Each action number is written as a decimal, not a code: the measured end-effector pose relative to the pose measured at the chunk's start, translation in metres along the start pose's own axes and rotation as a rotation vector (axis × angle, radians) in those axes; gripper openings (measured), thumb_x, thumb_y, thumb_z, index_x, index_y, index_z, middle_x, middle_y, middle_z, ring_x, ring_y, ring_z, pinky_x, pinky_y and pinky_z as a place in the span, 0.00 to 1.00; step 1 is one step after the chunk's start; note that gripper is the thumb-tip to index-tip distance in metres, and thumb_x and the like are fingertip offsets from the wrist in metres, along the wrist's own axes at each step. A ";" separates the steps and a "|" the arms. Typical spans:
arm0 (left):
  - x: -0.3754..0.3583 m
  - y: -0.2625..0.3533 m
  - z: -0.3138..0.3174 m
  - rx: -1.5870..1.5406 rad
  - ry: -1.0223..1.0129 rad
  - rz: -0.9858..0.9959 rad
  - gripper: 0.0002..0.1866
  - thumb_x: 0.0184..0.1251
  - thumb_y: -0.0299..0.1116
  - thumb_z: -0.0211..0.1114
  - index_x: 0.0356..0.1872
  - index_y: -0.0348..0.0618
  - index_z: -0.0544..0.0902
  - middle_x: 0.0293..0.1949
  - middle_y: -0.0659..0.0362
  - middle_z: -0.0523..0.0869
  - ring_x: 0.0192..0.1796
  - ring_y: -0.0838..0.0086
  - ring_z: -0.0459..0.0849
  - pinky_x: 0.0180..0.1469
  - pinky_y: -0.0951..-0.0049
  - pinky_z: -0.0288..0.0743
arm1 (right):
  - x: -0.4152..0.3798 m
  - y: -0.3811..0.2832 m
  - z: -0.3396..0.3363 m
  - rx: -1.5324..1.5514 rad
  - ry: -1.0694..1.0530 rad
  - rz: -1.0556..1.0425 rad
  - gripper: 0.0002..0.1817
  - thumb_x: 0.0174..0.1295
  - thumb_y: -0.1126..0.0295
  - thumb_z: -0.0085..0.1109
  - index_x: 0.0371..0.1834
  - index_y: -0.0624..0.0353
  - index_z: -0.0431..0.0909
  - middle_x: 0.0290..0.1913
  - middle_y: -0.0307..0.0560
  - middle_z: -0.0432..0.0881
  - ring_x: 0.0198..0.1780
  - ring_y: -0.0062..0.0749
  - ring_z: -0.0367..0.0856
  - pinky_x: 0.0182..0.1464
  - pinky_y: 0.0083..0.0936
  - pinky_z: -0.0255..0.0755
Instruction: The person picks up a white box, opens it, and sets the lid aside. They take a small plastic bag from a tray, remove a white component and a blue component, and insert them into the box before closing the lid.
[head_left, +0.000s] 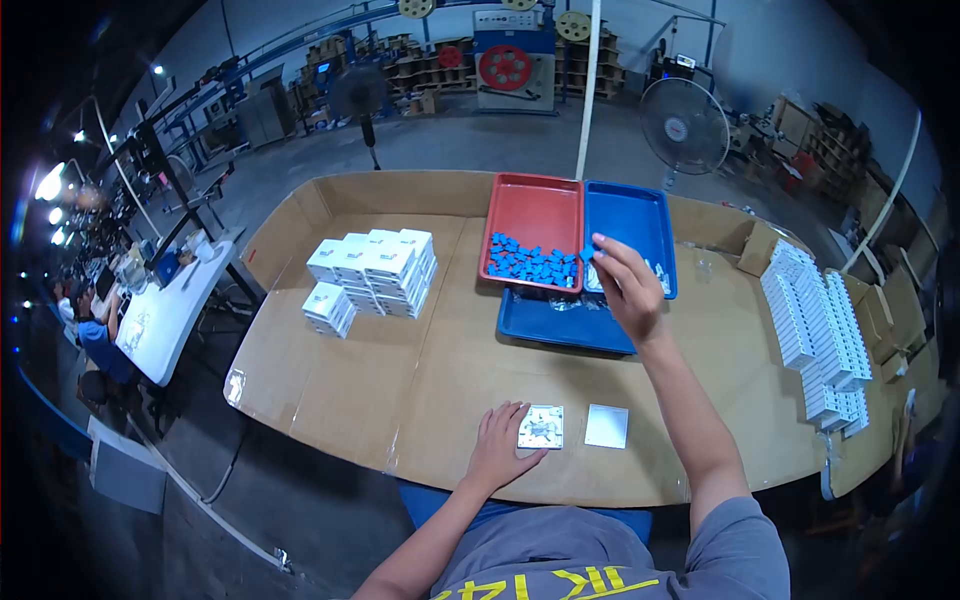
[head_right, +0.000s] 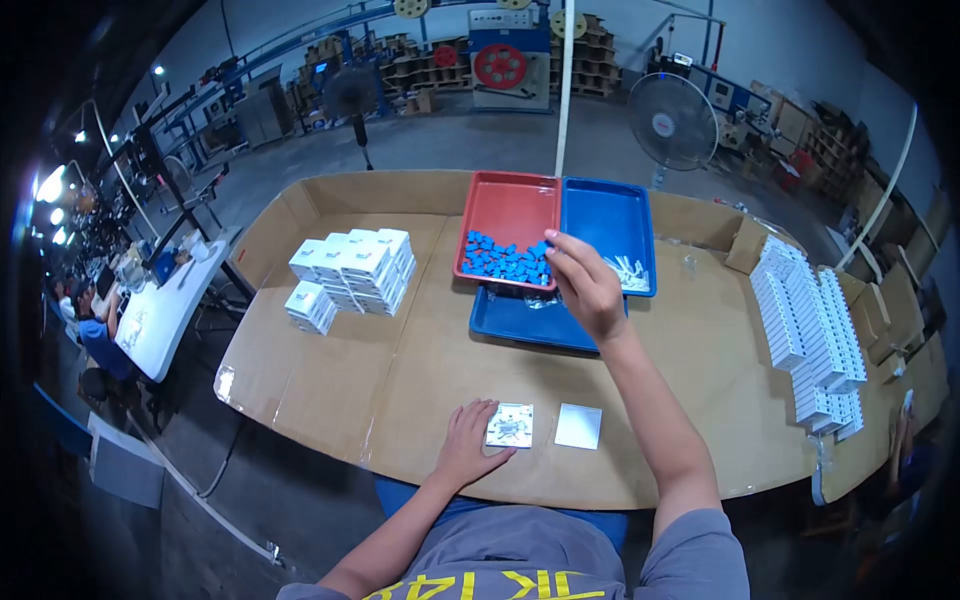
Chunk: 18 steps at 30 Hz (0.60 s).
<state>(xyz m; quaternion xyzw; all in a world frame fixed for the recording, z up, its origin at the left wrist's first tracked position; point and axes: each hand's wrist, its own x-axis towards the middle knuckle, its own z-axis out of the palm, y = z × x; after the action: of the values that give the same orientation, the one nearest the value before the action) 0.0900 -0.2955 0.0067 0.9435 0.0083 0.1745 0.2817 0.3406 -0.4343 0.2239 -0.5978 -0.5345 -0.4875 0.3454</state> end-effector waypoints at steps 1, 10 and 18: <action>0.001 0.000 0.000 -0.001 0.000 0.005 0.46 0.59 0.55 0.77 0.75 0.42 0.70 0.72 0.48 0.75 0.78 0.52 0.68 0.81 0.43 0.55 | 0.000 -0.008 -0.007 0.009 0.003 0.011 0.15 0.57 0.86 0.72 0.47 0.68 0.84 0.55 0.60 0.88 0.53 0.51 0.90 0.54 0.37 0.86; 0.001 -0.002 0.001 -0.031 0.011 0.000 0.47 0.59 0.53 0.78 0.75 0.42 0.69 0.72 0.48 0.75 0.79 0.50 0.68 0.81 0.42 0.55 | -0.035 -0.053 -0.016 0.071 -0.008 0.433 0.11 0.59 0.84 0.73 0.45 0.66 0.87 0.52 0.55 0.88 0.52 0.47 0.88 0.53 0.33 0.82; 0.001 -0.010 0.002 -0.139 0.016 -0.051 0.50 0.55 0.52 0.81 0.76 0.42 0.68 0.73 0.49 0.75 0.79 0.49 0.67 0.82 0.39 0.52 | -0.176 -0.121 0.010 0.905 0.061 1.741 0.16 0.75 0.77 0.62 0.62 0.73 0.80 0.54 0.59 0.88 0.55 0.32 0.88 0.59 0.28 0.84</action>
<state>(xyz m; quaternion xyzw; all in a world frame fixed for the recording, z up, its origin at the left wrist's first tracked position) 0.0920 -0.2883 0.0000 0.9197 0.0223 0.1749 0.3508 0.2326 -0.4549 0.0399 -0.5813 -0.0343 0.1732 0.7943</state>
